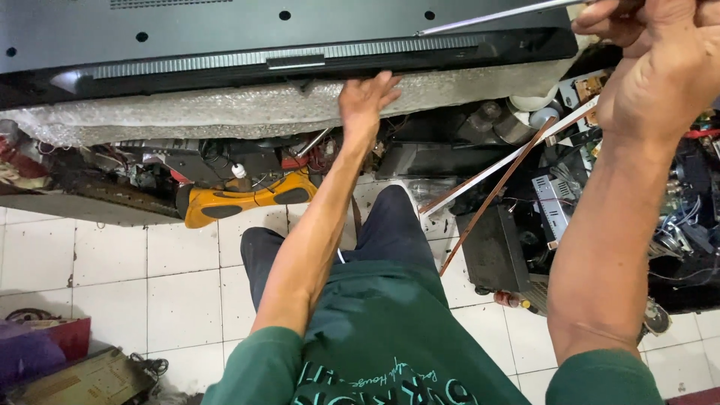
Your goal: Using a screwdriver to remove screws from the back cover of a television on a repair bench.
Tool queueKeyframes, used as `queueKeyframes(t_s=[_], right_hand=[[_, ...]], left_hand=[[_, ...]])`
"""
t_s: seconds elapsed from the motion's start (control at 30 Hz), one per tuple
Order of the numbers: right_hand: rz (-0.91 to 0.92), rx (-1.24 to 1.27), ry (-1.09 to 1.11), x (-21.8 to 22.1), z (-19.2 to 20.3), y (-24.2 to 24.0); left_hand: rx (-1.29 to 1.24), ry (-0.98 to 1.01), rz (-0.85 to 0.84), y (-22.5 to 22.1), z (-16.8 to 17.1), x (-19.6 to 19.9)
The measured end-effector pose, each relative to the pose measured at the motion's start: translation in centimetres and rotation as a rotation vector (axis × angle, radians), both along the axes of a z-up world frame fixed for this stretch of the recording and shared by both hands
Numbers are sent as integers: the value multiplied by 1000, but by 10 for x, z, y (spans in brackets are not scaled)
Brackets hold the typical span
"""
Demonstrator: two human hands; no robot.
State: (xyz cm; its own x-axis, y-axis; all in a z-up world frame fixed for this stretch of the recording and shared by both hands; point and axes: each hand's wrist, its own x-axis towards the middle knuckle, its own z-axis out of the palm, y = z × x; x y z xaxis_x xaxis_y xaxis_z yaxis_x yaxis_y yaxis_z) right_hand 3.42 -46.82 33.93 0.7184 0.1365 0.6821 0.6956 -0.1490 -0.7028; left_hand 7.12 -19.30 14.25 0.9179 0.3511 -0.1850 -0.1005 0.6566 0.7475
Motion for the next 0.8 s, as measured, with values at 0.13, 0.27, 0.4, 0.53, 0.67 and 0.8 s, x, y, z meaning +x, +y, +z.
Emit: queueKeyframes(t_s=[0.13, 0.27, 0.4, 0.53, 0.67, 0.8], right_hand=[[-14, -12, 19, 5, -2, -1], [-2, -8, -15, 8, -4, -5], [-10, -56, -7, 16, -9, -15], [-15, -2, 2, 17, -8, -19], [-53, 1, 12, 16, -8, -23], [-49, 43, -5, 11, 0, -24]], left_hand=[[31, -187, 73, -16, -31, 23], [-29, -222, 131, -21, -24, 19], [118, -74, -15, -31, -5, 10], [182, -368, -7, -42, -31, 27], [20, -357, 13, -56, -31, 24], [63, -200, -106, -80, -8, 25]])
